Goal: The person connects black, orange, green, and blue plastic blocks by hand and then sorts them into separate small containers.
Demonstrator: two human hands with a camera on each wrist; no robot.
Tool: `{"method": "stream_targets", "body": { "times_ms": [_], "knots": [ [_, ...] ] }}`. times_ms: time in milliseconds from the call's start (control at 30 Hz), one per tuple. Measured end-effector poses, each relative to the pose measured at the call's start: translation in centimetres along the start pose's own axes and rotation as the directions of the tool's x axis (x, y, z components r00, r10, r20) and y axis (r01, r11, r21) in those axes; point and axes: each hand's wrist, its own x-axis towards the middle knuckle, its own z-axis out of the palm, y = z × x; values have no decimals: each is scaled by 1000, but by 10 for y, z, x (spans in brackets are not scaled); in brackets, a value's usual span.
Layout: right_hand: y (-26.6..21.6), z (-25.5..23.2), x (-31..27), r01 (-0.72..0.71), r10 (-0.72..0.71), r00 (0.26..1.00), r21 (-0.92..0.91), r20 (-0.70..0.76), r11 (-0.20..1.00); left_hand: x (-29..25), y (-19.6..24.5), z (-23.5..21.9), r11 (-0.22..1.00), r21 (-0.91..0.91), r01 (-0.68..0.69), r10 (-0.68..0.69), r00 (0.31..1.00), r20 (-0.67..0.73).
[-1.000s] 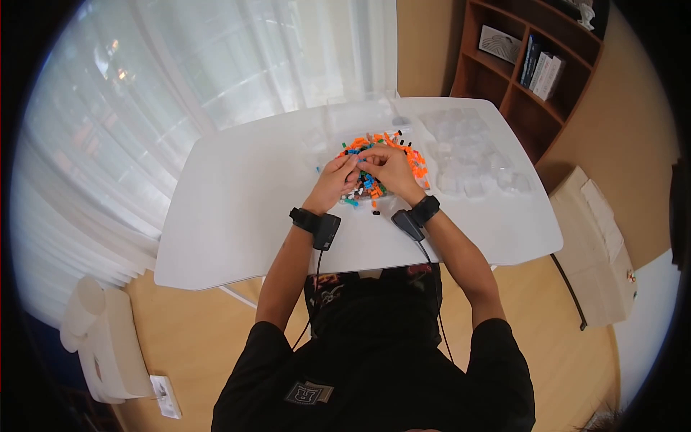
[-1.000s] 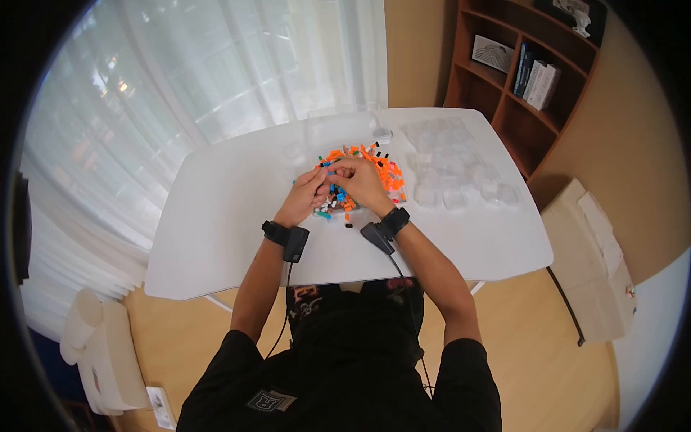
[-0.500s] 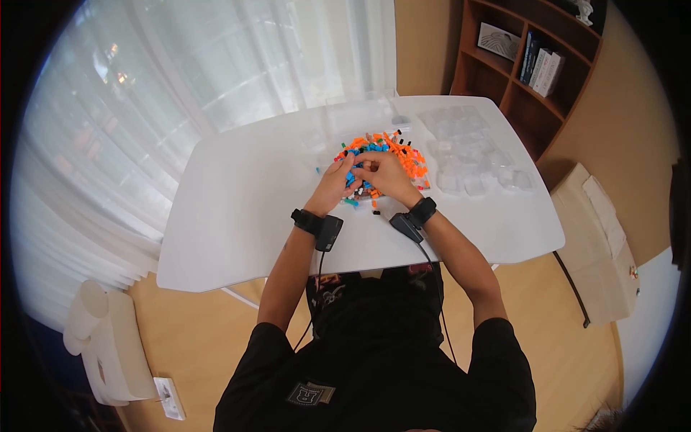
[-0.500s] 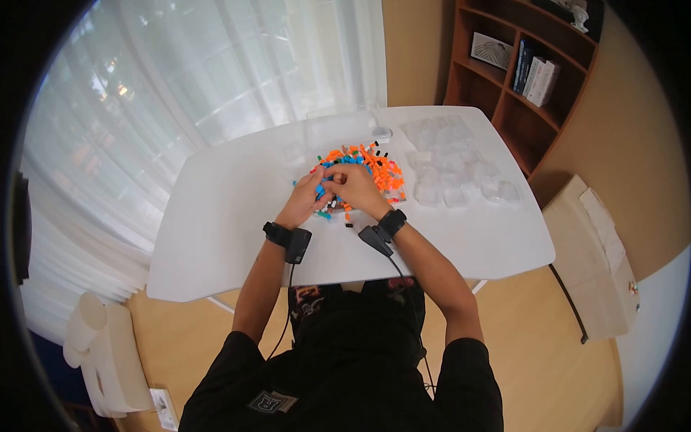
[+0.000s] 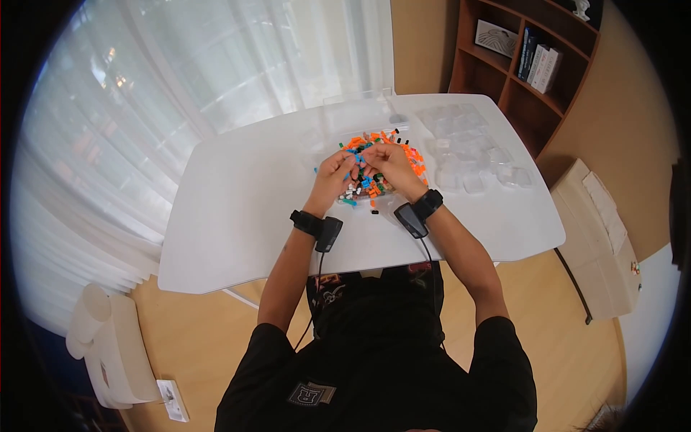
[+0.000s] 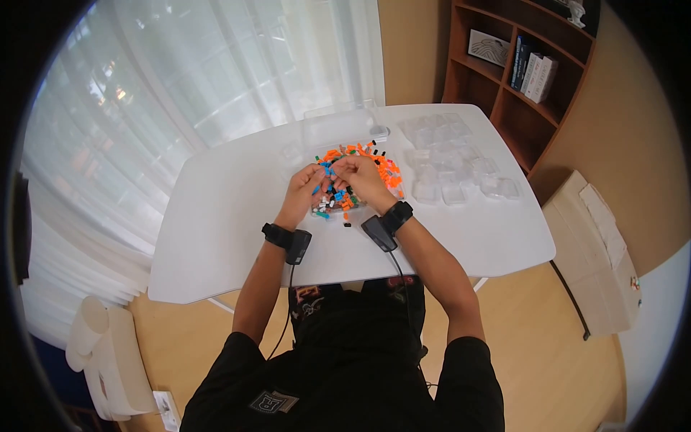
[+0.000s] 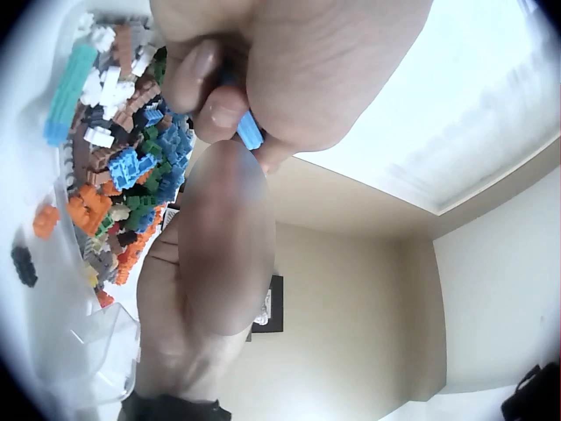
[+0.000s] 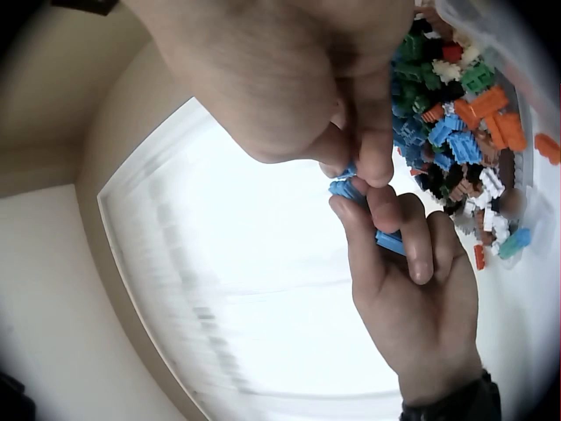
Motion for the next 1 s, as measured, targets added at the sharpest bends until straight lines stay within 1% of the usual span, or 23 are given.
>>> {"method": "stream_targets", "body": {
  "times_ms": [67,100,167,200,233,267,333,400,467,500,567,600,667,700,767,800,867,900,967,1000],
  "knots": [
    [-4,1,-1,-34,37,999,100,-26,994,0,0,0,1000,-5,10,-9,1000,6],
    [-4,1,-1,-34,37,999,100,-26,994,1,-1,0,1000,-12,5,-5,1000,8],
    [-1,0,1,-13,19,996,70,-82,997,2,-5,0,1000,-19,-2,2,1000,9],
    [1,0,2,-13,19,996,69,-82,998,2,-6,0,999,-48,-2,2,1000,6],
    [1,2,2,65,-69,983,-27,-172,998,3,-6,1,997,-77,-2,2,1000,5],
    [1,3,3,134,-163,954,-131,-251,982,3,-6,1,997,-78,-3,3,1000,5],
    [-6,3,-1,110,-150,954,-163,-258,980,2,-3,1,993,-113,22,-23,1000,-14],
    [-8,5,-2,88,-138,956,-195,-261,977,1,0,3,996,-86,21,-23,1000,-21],
    [-5,7,-1,132,-178,978,-330,-113,935,0,1,3,998,-59,26,-28,999,-29],
    [-3,8,-1,131,-177,978,-330,-112,935,2,-1,1,999,-33,30,-30,999,-16],
    [-11,12,-4,24,-66,986,-260,-151,965,2,-3,1,999,-6,36,-36,999,0],
    [-5,10,-2,24,-65,986,-260,-153,965,3,-5,1,999,-8,36,-36,999,0],
    [5,6,2,79,-89,989,-92,-117,993,3,-6,1,999,-10,36,-36,999,0],
    [10,3,3,78,-88,989,-92,-118,993,3,-7,1,999,-20,25,-25,1000,-3],
    [7,4,1,55,-52,990,22,-133,998,2,-8,0,999,-29,15,-15,1000,-6],
    [4,4,1,55,-52,990,23,-134,998,2,-7,-1,999,-41,18,-19,1000,-3],
    [-1,6,1,36,-22,986,82,-166,996,3,-6,0,998,-51,21,-21,1000,2],
    [1,6,2,38,-23,986,83,-167,996,3,-7,2,999,-31,25,-26,999,-20],
    [8,6,2,112,-137,975,-146,-176,983,5,-10,2,1000,-12,29,-29,999,-42],
    [11,6,3,112,-138,975,-146,-177,983,7,-14,2,1000,-5,27,-28,998,-62]
  ]
}}
